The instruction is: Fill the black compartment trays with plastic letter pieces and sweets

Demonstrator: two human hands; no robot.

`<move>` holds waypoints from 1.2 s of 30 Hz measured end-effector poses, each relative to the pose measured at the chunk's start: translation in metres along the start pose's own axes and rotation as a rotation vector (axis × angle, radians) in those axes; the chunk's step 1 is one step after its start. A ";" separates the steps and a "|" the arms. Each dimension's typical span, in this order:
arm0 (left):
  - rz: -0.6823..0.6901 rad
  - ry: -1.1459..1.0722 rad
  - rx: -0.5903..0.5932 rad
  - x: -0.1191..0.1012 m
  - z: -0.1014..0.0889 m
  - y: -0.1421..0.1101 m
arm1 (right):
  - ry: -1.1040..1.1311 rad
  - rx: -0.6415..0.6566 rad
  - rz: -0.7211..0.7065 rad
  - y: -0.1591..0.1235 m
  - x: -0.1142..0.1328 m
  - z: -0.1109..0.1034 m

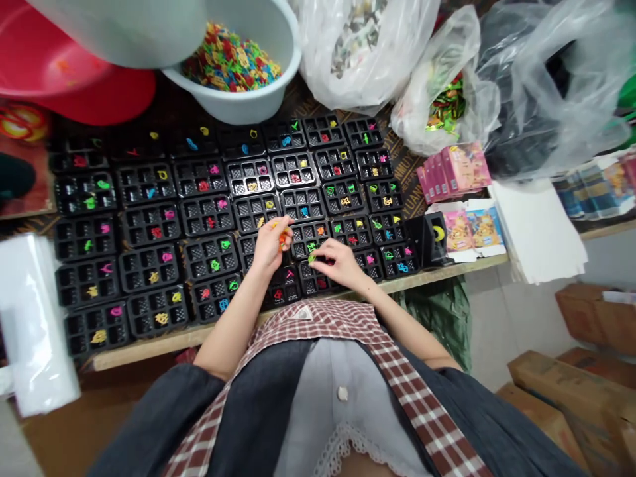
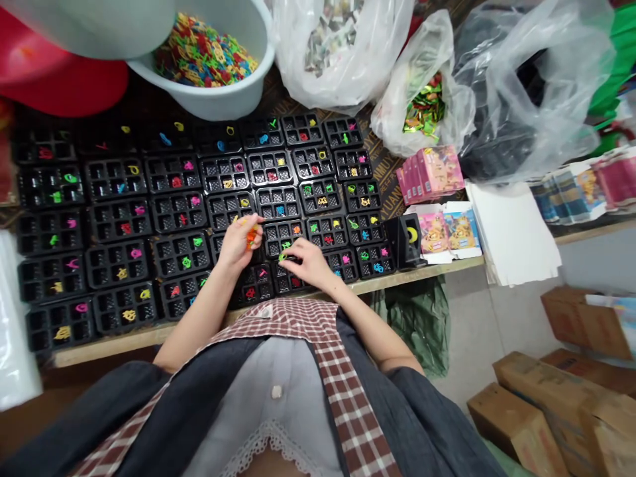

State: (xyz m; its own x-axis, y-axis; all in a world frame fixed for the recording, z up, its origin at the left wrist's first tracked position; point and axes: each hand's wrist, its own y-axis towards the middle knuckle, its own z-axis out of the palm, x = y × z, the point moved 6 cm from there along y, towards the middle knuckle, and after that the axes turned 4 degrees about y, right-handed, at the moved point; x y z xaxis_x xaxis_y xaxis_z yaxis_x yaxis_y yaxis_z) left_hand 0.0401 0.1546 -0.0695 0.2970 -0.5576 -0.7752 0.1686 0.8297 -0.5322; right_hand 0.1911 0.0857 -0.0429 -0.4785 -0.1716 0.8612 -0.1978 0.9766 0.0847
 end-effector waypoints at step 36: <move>-0.207 -0.223 0.131 0.027 0.000 -0.025 | 0.309 -0.127 0.129 0.045 0.002 0.016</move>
State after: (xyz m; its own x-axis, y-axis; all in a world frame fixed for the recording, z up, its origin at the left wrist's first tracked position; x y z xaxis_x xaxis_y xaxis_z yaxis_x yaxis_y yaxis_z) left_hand 0.0438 0.1190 -0.0771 0.4402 -0.7070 -0.5535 0.3618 0.7039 -0.6113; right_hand 0.1677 0.1272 -0.0450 -0.2070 -0.0172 0.9782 -0.0352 0.9993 0.0102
